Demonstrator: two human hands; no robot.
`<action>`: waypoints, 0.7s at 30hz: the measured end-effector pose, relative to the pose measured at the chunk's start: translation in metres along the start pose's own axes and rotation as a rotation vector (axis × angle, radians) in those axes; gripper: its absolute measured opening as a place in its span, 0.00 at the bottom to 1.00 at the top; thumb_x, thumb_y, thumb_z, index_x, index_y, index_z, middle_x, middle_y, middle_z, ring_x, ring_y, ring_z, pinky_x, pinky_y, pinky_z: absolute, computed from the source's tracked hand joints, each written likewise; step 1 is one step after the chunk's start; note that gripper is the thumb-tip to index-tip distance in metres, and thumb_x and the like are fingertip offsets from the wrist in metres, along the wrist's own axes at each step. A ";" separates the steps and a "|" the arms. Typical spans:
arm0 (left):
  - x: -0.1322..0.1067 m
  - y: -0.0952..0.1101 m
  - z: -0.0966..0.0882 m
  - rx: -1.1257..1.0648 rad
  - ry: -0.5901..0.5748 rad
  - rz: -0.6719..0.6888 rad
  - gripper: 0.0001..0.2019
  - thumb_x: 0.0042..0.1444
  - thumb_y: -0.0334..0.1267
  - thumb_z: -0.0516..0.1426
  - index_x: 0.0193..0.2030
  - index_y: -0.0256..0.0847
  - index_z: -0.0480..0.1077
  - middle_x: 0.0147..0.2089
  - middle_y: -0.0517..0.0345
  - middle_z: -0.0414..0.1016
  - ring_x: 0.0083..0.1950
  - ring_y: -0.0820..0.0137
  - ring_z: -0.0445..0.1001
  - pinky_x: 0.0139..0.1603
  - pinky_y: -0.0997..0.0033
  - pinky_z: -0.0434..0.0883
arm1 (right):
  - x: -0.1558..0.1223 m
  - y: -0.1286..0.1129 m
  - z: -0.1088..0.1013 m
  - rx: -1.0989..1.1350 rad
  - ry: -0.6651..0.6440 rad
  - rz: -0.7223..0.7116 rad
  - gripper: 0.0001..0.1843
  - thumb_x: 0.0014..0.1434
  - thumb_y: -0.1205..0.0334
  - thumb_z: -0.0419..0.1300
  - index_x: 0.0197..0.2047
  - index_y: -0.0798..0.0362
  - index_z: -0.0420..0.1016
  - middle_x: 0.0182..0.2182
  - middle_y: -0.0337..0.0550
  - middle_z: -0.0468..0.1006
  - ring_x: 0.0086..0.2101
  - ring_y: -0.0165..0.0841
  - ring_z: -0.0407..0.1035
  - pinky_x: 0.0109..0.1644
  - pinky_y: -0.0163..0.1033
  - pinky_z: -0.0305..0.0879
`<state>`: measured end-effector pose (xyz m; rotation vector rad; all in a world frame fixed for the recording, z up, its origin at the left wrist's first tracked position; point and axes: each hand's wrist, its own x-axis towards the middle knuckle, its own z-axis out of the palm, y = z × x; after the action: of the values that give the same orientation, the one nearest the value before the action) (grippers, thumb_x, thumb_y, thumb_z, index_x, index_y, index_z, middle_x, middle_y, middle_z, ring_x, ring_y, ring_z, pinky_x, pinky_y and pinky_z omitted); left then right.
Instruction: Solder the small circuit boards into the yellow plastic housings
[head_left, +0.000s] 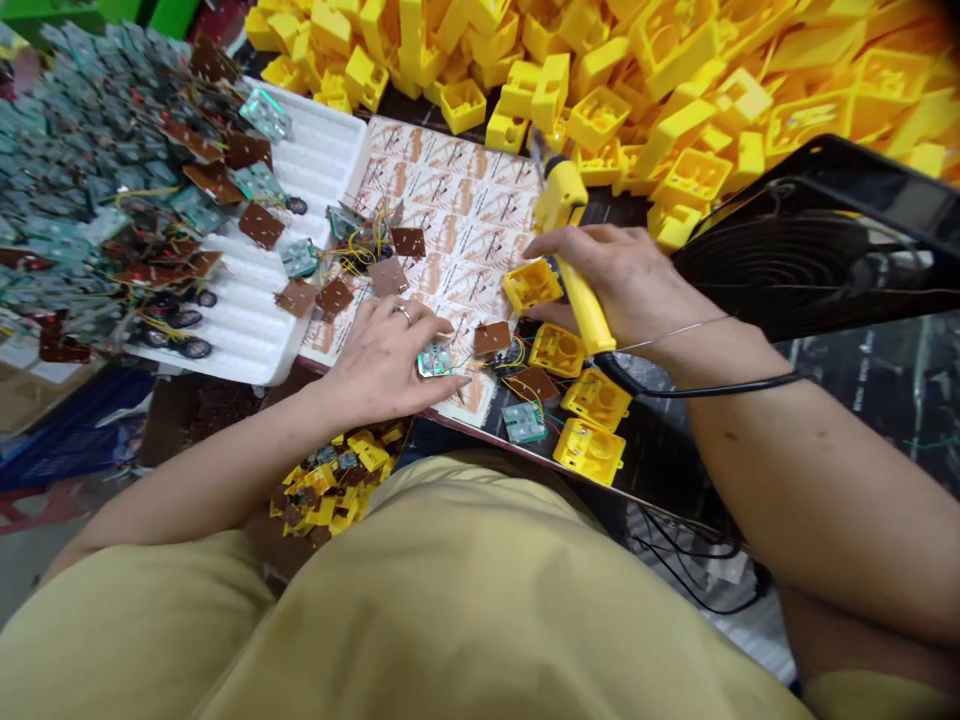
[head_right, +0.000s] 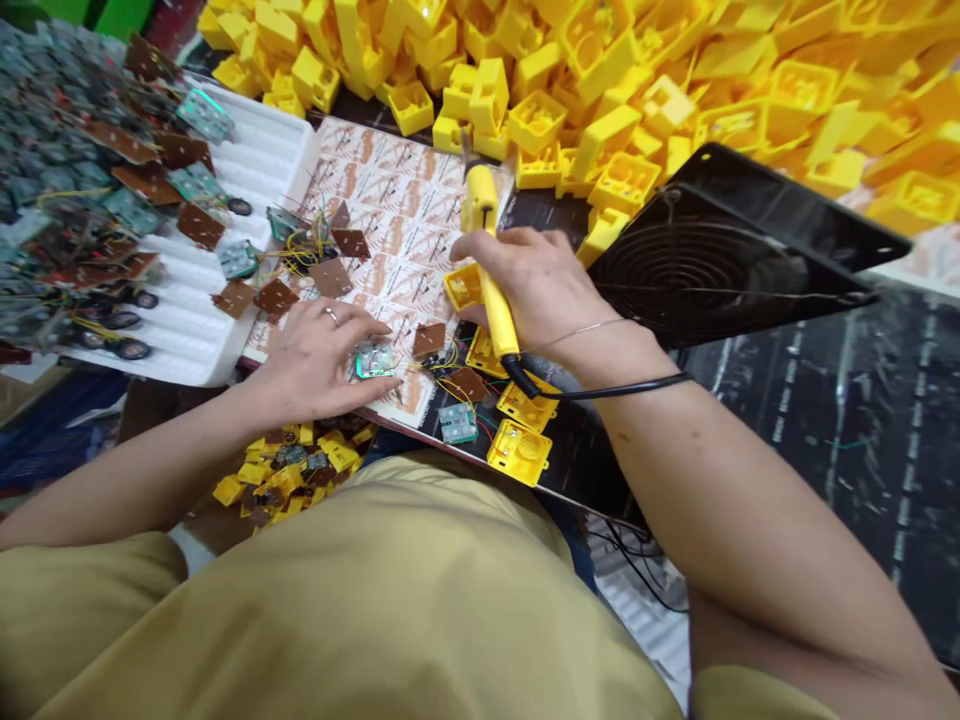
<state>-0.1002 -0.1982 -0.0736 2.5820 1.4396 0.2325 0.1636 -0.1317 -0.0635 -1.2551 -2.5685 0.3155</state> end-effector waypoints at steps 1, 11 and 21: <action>0.001 0.001 0.003 -0.015 0.043 0.028 0.25 0.58 0.58 0.56 0.48 0.38 0.75 0.49 0.46 0.77 0.53 0.52 0.70 0.55 0.50 0.63 | 0.001 0.002 0.001 0.028 -0.023 -0.039 0.25 0.57 0.54 0.65 0.56 0.51 0.68 0.48 0.48 0.76 0.50 0.46 0.71 0.56 0.53 0.65; 0.027 -0.005 0.006 -0.396 0.156 0.104 0.11 0.63 0.37 0.55 0.44 0.42 0.79 0.41 0.57 0.83 0.41 0.70 0.79 0.52 0.65 0.69 | -0.013 -0.002 0.015 0.110 0.058 -0.028 0.23 0.62 0.47 0.60 0.55 0.52 0.68 0.42 0.47 0.78 0.41 0.42 0.74 0.47 0.46 0.69; 0.081 0.026 -0.012 -0.250 -0.144 0.087 0.07 0.58 0.36 0.59 0.39 0.40 0.78 0.31 0.60 0.79 0.34 0.71 0.76 0.41 0.72 0.69 | -0.068 -0.008 0.001 0.032 0.188 -0.029 0.17 0.61 0.55 0.63 0.52 0.50 0.71 0.39 0.44 0.80 0.39 0.40 0.76 0.47 0.47 0.72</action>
<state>-0.0387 -0.1416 -0.0518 2.4067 1.1703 0.2176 0.1974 -0.1903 -0.0713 -1.1752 -2.4109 0.2209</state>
